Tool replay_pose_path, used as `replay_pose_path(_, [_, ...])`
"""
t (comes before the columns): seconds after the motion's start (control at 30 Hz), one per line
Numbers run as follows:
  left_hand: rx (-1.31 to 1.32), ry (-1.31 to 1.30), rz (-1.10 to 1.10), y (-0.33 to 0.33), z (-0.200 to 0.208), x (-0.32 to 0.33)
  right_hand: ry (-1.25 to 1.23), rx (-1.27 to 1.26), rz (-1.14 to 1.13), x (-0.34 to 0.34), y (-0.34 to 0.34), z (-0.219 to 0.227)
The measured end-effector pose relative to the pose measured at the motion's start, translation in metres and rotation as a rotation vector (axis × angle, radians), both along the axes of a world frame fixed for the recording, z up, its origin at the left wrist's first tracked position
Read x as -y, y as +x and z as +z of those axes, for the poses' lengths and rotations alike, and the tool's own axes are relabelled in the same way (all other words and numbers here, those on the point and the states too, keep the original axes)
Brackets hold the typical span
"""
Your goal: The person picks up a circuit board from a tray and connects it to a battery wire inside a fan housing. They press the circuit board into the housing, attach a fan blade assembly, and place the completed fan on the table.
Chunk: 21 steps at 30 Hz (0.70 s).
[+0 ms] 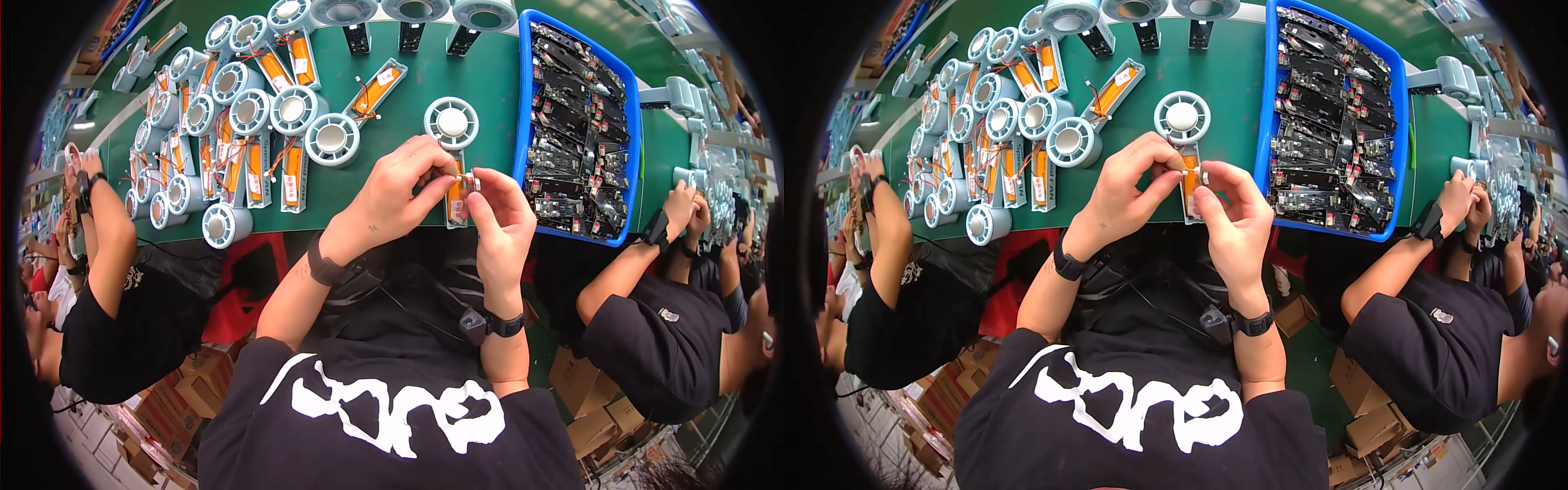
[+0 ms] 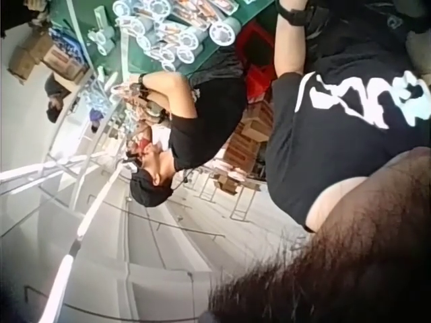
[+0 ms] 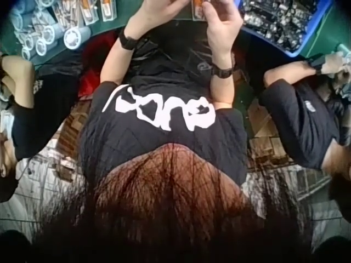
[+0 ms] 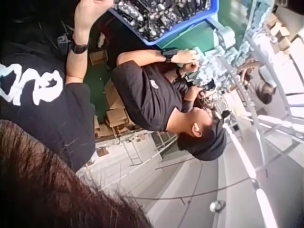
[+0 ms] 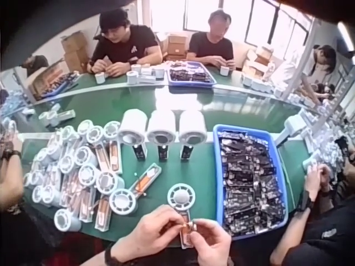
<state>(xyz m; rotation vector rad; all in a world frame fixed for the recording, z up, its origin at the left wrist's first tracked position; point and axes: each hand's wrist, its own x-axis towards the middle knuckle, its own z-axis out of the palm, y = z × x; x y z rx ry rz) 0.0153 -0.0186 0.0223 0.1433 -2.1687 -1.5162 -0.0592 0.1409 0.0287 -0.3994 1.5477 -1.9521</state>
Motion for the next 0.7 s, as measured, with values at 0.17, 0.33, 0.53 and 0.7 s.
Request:
replay_pose_path(0.17, [-0.011, 0.005, 0.024, -0.002, 0.004, -0.002, 0.041, -0.194, -0.069, 0.003, 0.002, -0.008])
replay_pose_path(0.33, [-0.020, 0.055, 0.079, -0.004, 0.003, -0.003, 0.064, -0.542, -0.136, 0.007, 0.000, -0.011])
replay_pose_path(0.53, [-0.029, 0.060, 0.126, -0.005, 0.003, -0.005, 0.065, -0.648, -0.161, 0.007, -0.002, -0.019])
replay_pose_path(0.7, [-0.070, -0.051, 0.103, -0.005, -0.001, -0.002, 0.068, -0.712, -0.167, 0.006, -0.005, -0.024])
